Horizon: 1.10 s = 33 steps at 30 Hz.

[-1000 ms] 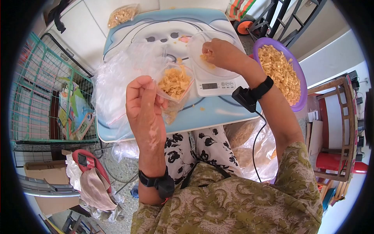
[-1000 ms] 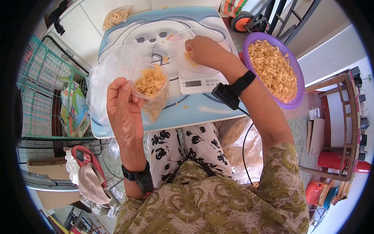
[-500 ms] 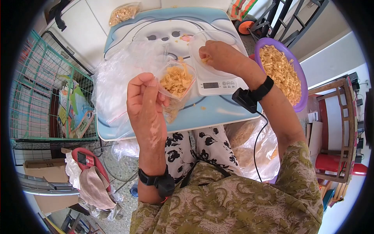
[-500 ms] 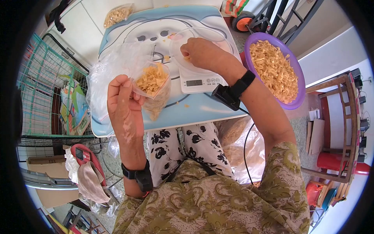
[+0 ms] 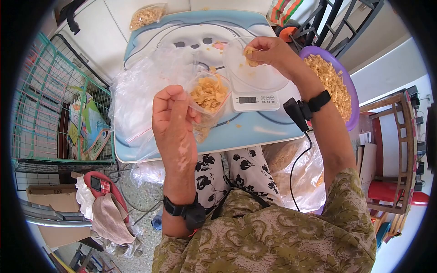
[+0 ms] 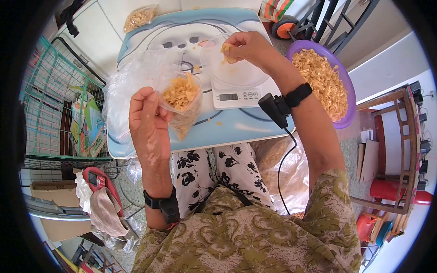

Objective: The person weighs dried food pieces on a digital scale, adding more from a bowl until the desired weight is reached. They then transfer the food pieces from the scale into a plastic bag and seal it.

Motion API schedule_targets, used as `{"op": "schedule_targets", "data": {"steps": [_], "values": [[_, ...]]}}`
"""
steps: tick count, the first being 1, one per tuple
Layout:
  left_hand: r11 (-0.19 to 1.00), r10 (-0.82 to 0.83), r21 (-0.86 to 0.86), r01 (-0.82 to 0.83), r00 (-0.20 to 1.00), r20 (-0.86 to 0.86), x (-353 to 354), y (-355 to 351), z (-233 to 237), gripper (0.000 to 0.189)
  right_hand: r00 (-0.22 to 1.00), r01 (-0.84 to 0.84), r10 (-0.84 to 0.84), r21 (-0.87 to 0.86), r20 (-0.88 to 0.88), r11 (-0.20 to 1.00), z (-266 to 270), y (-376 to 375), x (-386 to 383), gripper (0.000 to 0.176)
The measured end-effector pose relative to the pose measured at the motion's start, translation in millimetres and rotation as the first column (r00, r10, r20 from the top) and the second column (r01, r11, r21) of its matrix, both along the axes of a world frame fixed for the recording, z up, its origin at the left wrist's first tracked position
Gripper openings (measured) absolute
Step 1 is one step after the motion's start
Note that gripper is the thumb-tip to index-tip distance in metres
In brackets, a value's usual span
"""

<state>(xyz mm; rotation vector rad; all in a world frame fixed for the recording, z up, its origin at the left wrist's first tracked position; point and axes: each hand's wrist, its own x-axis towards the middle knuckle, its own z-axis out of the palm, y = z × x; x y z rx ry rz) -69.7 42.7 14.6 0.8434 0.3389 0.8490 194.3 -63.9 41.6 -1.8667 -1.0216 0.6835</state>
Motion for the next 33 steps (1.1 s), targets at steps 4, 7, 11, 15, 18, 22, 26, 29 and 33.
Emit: {"op": "schedule_targets", "data": {"steps": [4,7,11,15,18,22,26,29,33], "values": [[1.000,0.009,-0.024,-0.009,1.000,0.000,-2,0,1,0.015,0.972,0.023,0.033,0.236,-0.232,0.972,22,5,-24,0.019],[1.000,0.003,-0.007,-0.003,1.000,0.015,-2,1,0,0.015,0.978,-0.113,0.162,0.318,-0.131,0.941,43,14,-61,0.019],[1.000,0.005,-0.006,-0.005,1.000,0.022,-3,2,-1,0.015,0.861,-0.378,0.290,0.145,0.418,0.915,49,25,-98,0.020],[1.000,0.023,-0.001,-0.023,1.000,-0.005,-7,3,0,0.015,0.727,-0.469,0.335,0.077,0.599,0.880,38,32,-113,0.021],[1.000,0.029,0.001,-0.029,1.000,-0.012,-10,6,-3,0.015,0.727,-0.413,0.291,0.058,0.622,0.909,49,26,-121,0.020],[1.000,0.027,0.015,-0.027,1.000,-0.009,-11,7,-3,0.014,0.725,-0.407,0.242,0.118,0.645,0.906,51,20,-121,0.020],[1.000,0.020,0.018,-0.019,1.000,-0.022,-11,5,-2,0.014,0.671,-0.447,0.271,0.085,0.690,0.891,46,24,-127,0.012],[0.998,0.040,0.039,-0.038,0.999,-0.034,-10,2,1,0.015,0.583,-0.517,0.318,0.040,0.748,0.855,28,31,-134,0.013],[0.997,0.055,0.053,-0.053,0.998,-0.044,-10,1,2,0.016,0.570,-0.515,0.361,-0.022,0.738,0.857,36,31,-136,0.014]]}}
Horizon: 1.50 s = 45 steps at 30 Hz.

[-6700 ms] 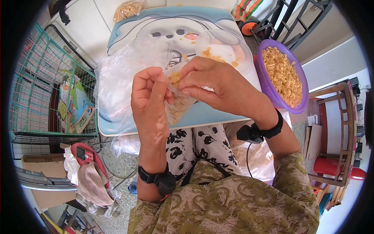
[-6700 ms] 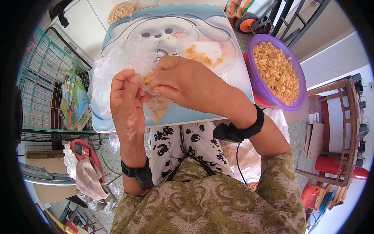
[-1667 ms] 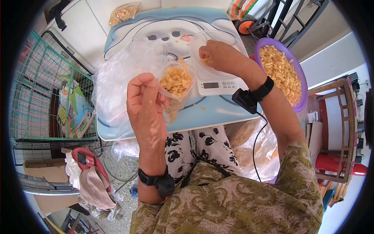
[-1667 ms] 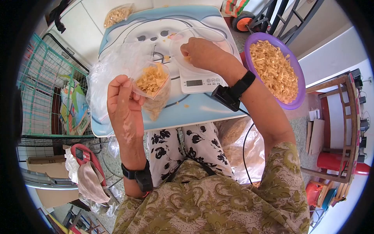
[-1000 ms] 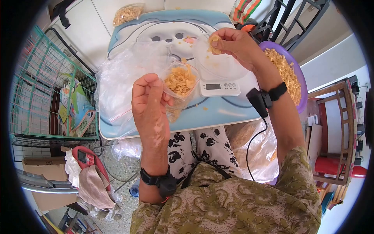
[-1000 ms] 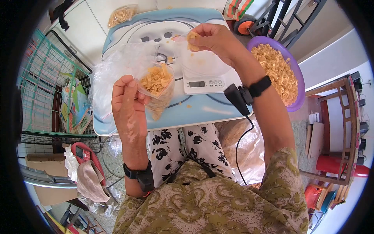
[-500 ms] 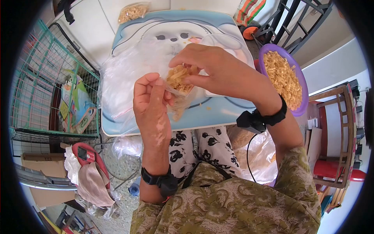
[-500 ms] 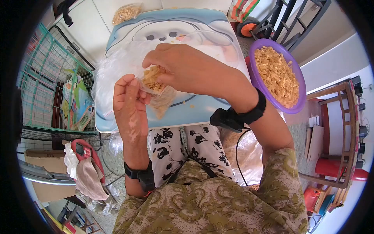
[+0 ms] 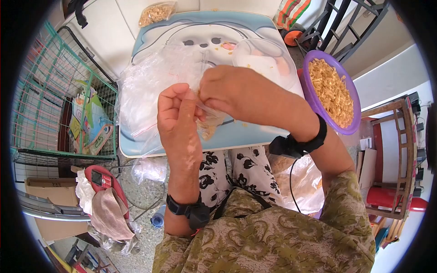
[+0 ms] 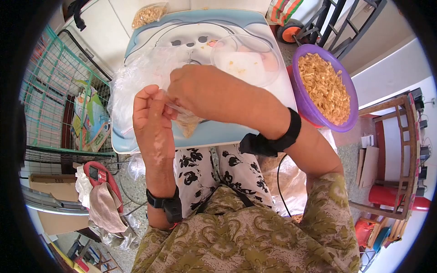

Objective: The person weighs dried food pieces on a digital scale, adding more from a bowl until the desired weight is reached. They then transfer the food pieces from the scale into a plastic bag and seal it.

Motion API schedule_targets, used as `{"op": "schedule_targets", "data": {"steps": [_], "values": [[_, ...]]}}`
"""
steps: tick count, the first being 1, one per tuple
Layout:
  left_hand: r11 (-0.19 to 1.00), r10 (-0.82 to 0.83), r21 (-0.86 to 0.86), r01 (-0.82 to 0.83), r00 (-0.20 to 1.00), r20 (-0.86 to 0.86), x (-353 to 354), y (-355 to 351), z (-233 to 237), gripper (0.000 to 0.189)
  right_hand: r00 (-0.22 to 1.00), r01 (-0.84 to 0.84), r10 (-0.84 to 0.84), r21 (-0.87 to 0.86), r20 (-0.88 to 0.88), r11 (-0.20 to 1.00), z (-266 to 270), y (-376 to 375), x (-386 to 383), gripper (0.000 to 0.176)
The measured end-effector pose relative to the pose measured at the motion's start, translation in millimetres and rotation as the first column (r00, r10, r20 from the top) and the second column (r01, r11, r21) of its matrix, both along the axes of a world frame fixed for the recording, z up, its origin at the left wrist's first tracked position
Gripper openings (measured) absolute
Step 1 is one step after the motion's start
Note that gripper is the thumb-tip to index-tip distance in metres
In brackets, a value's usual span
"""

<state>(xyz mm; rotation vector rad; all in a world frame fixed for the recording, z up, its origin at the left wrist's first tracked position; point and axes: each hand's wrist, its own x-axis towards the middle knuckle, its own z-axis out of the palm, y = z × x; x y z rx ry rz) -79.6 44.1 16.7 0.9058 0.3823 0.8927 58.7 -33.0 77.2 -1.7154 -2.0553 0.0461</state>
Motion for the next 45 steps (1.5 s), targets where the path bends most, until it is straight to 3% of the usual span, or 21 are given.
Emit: {"op": "schedule_targets", "data": {"steps": [1,3,4,6,8,13,17,20,22,26,28,37,41,45], "values": [[1.000,0.022,-0.007,-0.022,1.000,-0.008,0,0,0,0.016,1.000,0.002,-0.002,0.000,-0.001,1.000,1,0,1,0.014],[1.000,0.011,-0.015,-0.011,1.000,0.015,-2,2,0,0.016,0.978,0.027,0.017,0.205,-0.206,0.978,5,0,8,0.011],[1.000,0.002,-0.022,-0.001,0.999,0.039,-3,3,0,0.016,0.978,0.022,0.021,0.206,-0.206,0.978,9,-1,14,0.011],[1.000,0.006,-0.023,-0.005,0.999,0.034,-4,3,0,0.016,0.998,0.060,-0.049,0.334,-0.040,0.941,17,-10,26,0.013],[1.000,0.007,-0.024,-0.006,1.000,0.030,-4,3,0,0.016,0.994,0.101,-0.109,0.278,0.014,0.955,19,-24,24,0.015],[0.999,0.027,-0.036,-0.027,1.000,0.004,-5,4,0,0.017,0.999,0.039,-0.035,0.214,-0.021,0.976,-1,-37,5,0.025],[1.000,0.018,-0.018,-0.018,1.000,-0.011,-3,3,1,0.018,0.999,0.003,-0.017,0.263,0.050,0.965,-19,-31,-7,0.026],[1.000,0.026,-0.010,-0.026,0.999,-0.031,-2,0,3,0.015,0.996,0.008,-0.027,0.208,0.089,0.978,-22,-30,-12,0.026],[1.000,0.002,-0.012,-0.002,0.999,-0.041,-3,-2,4,0.014,0.990,0.049,-0.056,0.053,0.127,0.997,-18,-31,-15,0.032],[1.000,0.029,-0.011,-0.030,0.999,-0.043,-4,1,3,0.015,0.993,0.041,-0.048,0.067,0.108,0.997,-20,-32,-14,0.030],[0.999,0.052,-0.013,-0.052,0.999,0.006,-7,6,1,0.016,0.996,0.091,-0.084,0.220,-0.039,0.971,-23,-34,-14,0.028],[0.994,0.085,0.065,-0.084,0.996,-0.011,-10,13,3,0.017,0.941,0.212,-0.131,0.243,-0.313,0.946,-20,-33,-12,0.014],[0.996,0.059,0.067,-0.064,0.996,0.070,-11,15,9,0.017,0.927,0.289,-0.165,0.358,-0.338,0.888,-19,-28,-23,0.012],[0.991,0.076,0.115,-0.070,0.996,-0.042,-11,13,4,0.019,0.936,0.280,-0.158,0.396,-0.313,0.875,-32,-27,-30,0.015]]}}
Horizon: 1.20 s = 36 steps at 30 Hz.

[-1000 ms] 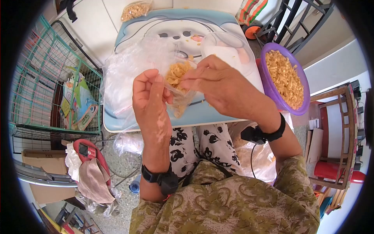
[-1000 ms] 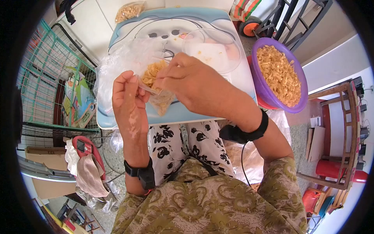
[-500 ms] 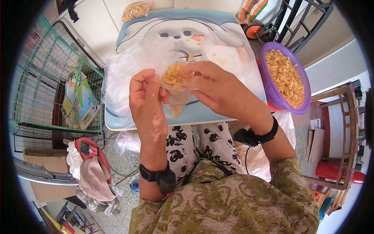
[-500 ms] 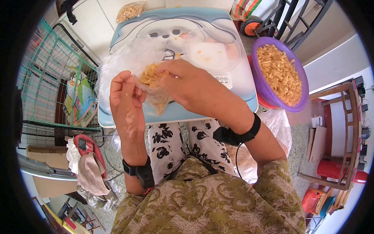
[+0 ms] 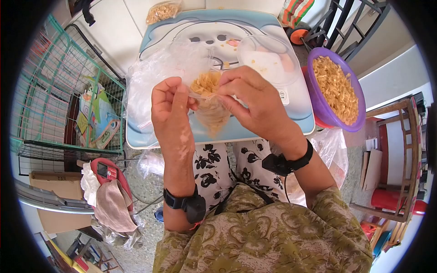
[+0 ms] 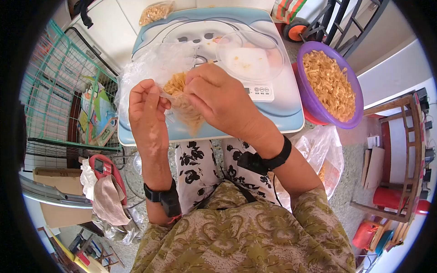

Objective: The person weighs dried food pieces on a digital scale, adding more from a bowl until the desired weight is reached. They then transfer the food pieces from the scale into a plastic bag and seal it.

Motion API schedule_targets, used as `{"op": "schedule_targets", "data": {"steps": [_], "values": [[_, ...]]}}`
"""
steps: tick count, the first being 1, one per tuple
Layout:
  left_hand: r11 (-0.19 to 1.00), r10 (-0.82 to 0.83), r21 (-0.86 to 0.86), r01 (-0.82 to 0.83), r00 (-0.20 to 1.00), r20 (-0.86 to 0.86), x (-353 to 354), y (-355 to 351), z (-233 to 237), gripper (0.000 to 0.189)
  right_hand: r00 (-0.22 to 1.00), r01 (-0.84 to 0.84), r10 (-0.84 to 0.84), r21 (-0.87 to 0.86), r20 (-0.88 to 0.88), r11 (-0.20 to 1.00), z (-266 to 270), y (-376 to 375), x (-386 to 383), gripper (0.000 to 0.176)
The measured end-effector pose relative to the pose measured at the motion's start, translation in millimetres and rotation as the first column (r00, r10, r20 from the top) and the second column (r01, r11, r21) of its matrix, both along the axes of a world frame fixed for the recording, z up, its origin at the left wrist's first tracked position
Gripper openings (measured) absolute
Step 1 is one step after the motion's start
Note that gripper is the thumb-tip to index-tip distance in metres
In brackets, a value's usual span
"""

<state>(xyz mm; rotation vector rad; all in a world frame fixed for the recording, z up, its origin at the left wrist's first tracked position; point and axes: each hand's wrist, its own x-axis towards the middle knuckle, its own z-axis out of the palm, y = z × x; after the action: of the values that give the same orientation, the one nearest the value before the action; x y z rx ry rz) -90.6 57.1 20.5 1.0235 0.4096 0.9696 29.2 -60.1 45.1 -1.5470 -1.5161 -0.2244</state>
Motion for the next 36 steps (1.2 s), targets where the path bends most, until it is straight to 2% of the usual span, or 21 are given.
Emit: {"op": "schedule_targets", "data": {"steps": [4,5,7,8,10,11,13,17,19,20,22,23,25,29,32,36], "values": [[0.996,0.065,0.071,-0.053,0.981,-0.183,-9,-4,2,0.019,0.996,0.021,-0.024,0.037,0.082,0.999,-11,-1,-3,0.020],[0.996,0.066,0.073,-0.053,0.981,-0.185,-15,-5,5,0.019,0.997,0.021,-0.024,0.039,0.080,0.999,-11,0,-4,0.020],[0.999,0.012,0.037,0.002,0.926,-0.378,-26,-7,11,0.022,0.993,0.040,-0.047,0.068,0.105,0.997,-12,-1,-7,0.021],[0.999,0.011,0.038,0.004,0.925,-0.381,-28,-9,13,0.022,0.994,0.042,-0.049,0.069,0.102,0.997,-12,-1,-8,0.021],[0.990,-0.125,0.009,0.143,0.895,-0.428,-29,-11,15,0.024,0.995,0.016,-0.024,0.083,0.096,0.996,-11,-1,-11,0.022],[0.990,-0.123,0.011,0.142,0.894,-0.430,-27,-13,15,0.024,0.995,0.015,-0.023,0.085,0.094,0.996,-12,-1,-12,0.022],[0.979,-0.080,0.134,0.152,0.896,-0.436,-18,-17,10,0.023,0.994,-0.030,0.021,0.082,0.107,0.996,-14,-1,-13,0.023],[0.980,-0.117,0.096,0.174,0.896,-0.429,-20,-13,6,0.020,0.995,-0.034,0.025,0.094,0.098,0.995,-14,-8,-13,0.015],[0.987,-0.091,0.097,0.128,0.944,-0.316,-20,-11,3,0.017,0.990,0.127,-0.137,0.202,0.032,0.971,-13,-20,-7,0.015],[0.987,-0.092,0.097,0.129,0.944,-0.318,-19,-11,3,0.017,0.990,0.129,-0.138,0.202,0.030,0.971,-15,-29,-4,0.015],[0.993,-0.076,0.072,0.098,0.963,-0.259,-18,-12,2,0.016,0.955,0.268,-0.263,0.022,-0.135,0.963,-28,-50,4,0.014],[0.992,-0.079,0.072,0.101,0.962,-0.261,-17,-12,1,0.016,0.954,0.271,-0.266,0.021,-0.137,0.962,-36,-59,6,0.014],[0.994,-0.087,0.045,0.097,0.977,-0.196,-14,-12,-2,0.016,0.940,0.275,-0.321,-0.300,-0.117,0.914,-55,-73,9,0.014],[0.992,-0.051,0.105,0.072,0.980,-0.191,-8,-17,-3,0.016,0.947,0.283,-0.319,-0.375,-0.035,0.883,-81,-80,4,0.017],[0.992,-0.065,0.094,0.078,0.989,-0.133,-6,-17,-6,0.016,0.921,0.348,-0.388,-0.398,-0.023,0.849,-83,-70,-1,0.009],[0.993,-0.101,0.043,0.112,0.974,-0.203,-8,-17,-11,0.017,0.920,0.373,-0.385,-0.460,0.073,0.805,-84,-61,-2,0.008]]}}
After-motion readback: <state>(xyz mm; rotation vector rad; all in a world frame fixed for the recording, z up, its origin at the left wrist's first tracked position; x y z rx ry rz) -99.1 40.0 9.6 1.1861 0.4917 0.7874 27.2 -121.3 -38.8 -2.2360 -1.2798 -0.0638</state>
